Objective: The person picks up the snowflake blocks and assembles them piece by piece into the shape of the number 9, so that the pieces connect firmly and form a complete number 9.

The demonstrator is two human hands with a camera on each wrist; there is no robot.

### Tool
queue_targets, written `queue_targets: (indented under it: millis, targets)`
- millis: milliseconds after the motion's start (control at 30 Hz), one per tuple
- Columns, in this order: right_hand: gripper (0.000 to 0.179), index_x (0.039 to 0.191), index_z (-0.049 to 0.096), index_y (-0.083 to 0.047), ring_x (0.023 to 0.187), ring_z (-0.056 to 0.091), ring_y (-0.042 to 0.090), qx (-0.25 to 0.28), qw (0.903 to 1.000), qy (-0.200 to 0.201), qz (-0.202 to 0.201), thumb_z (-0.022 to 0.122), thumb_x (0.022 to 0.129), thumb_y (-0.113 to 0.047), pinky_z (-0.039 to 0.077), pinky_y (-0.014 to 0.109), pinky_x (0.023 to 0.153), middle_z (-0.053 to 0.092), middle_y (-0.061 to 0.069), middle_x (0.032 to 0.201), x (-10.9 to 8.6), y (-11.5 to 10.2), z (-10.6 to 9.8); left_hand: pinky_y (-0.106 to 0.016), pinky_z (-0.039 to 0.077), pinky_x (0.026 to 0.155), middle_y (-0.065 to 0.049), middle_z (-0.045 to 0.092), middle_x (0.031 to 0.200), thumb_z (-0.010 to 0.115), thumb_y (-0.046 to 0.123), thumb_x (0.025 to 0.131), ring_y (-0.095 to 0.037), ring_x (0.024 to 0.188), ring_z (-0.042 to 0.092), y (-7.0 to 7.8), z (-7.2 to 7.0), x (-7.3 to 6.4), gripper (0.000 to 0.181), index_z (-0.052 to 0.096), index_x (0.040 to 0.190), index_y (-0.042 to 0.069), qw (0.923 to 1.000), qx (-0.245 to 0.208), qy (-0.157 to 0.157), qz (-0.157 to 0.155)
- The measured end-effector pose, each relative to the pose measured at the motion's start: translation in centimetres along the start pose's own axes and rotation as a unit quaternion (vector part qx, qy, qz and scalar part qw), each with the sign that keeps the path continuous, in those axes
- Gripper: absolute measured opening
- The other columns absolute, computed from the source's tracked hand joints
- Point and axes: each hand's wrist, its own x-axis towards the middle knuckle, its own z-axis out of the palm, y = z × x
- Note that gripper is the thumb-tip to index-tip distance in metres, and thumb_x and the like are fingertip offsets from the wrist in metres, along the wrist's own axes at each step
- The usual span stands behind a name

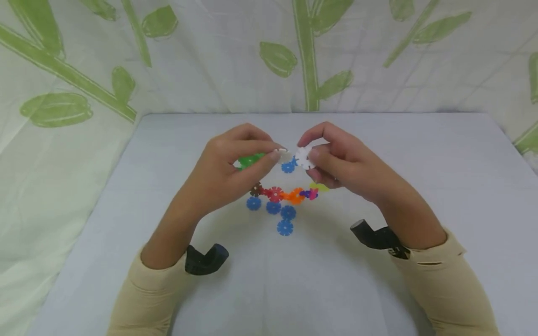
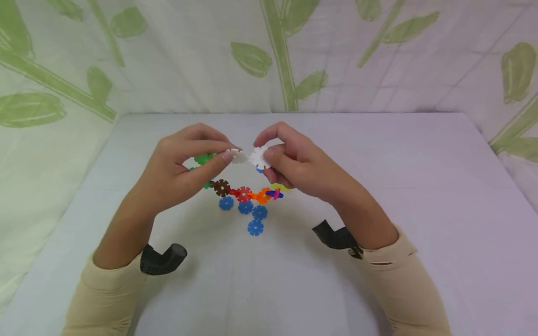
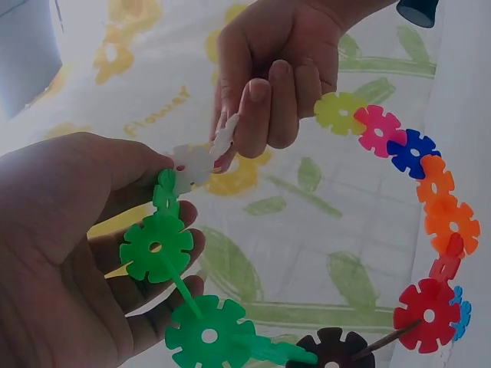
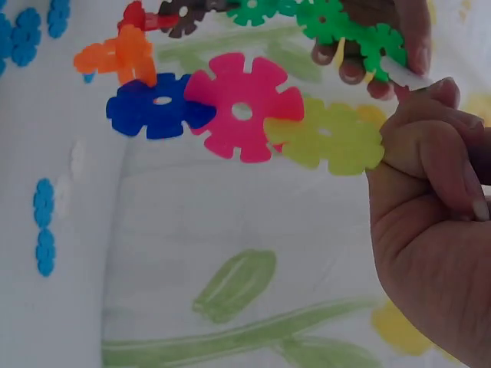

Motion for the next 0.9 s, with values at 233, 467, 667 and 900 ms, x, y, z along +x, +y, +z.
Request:
queue_targets:
  millis: [233, 467, 667, 900]
  targets:
    - [0.019, 0.123, 0.045, 0.000, 0.054, 0.046, 0.025, 0.019, 0.9995, 0.010, 0.025, 0.045, 0.104, -0.003, 0.029, 0.029, 0.042, 0.053, 0.022, 0.071, -0.1, -0.2, 0.7, -0.029, 0.055, 0.065, 0.000, 0.064, 0.101, 0.072, 0.009, 0.092, -0.007, 0.083, 0.061, 0.0, 0.6, -0.1, 0.017, 0.078, 0.108, 0.005, 0.9998, -0.017, 0.001, 0.014]
    - [0.017, 0.121, 0.046, -0.003, 0.057, 0.048, 0.023, 0.086, 0.9941, 0.035, 0.055, 0.045, 0.105, -0.006, 0.025, 0.029, 0.041, 0.056, 0.015, 0.073, 0.0, -0.2, 1.1, -0.028, 0.054, 0.064, -0.001, 0.064, 0.097, 0.074, 0.004, 0.090, -0.009, 0.086, 0.060, -0.3, 1.2, -0.1, 0.017, 0.078, 0.106, 0.002, 0.9984, -0.024, 0.033, 0.038]
    - [0.012, 0.116, 0.046, -0.003, 0.055, 0.047, 0.019, 0.136, 0.9870, 0.044, 0.073, 0.044, 0.105, -0.005, 0.032, 0.021, 0.043, 0.055, 0.012, 0.070, 0.0, 0.0, 1.4, -0.026, 0.050, 0.062, -0.002, 0.060, 0.090, 0.075, 0.002, 0.088, -0.009, 0.082, 0.056, -0.2, 1.8, 0.0, 0.019, 0.077, 0.107, 0.000, 0.9977, -0.019, 0.033, 0.056]
    - [0.014, 0.119, 0.045, -0.003, 0.056, 0.048, 0.018, 0.155, 0.9828, 0.051, 0.087, 0.045, 0.105, -0.007, 0.031, 0.020, 0.043, 0.055, 0.011, 0.069, 0.1, -0.1, 1.9, -0.025, 0.053, 0.065, -0.001, 0.066, 0.096, 0.075, 0.005, 0.090, -0.005, 0.077, 0.060, -0.2, 1.4, 0.0, 0.019, 0.076, 0.109, 0.002, 0.9986, -0.003, 0.016, 0.049]
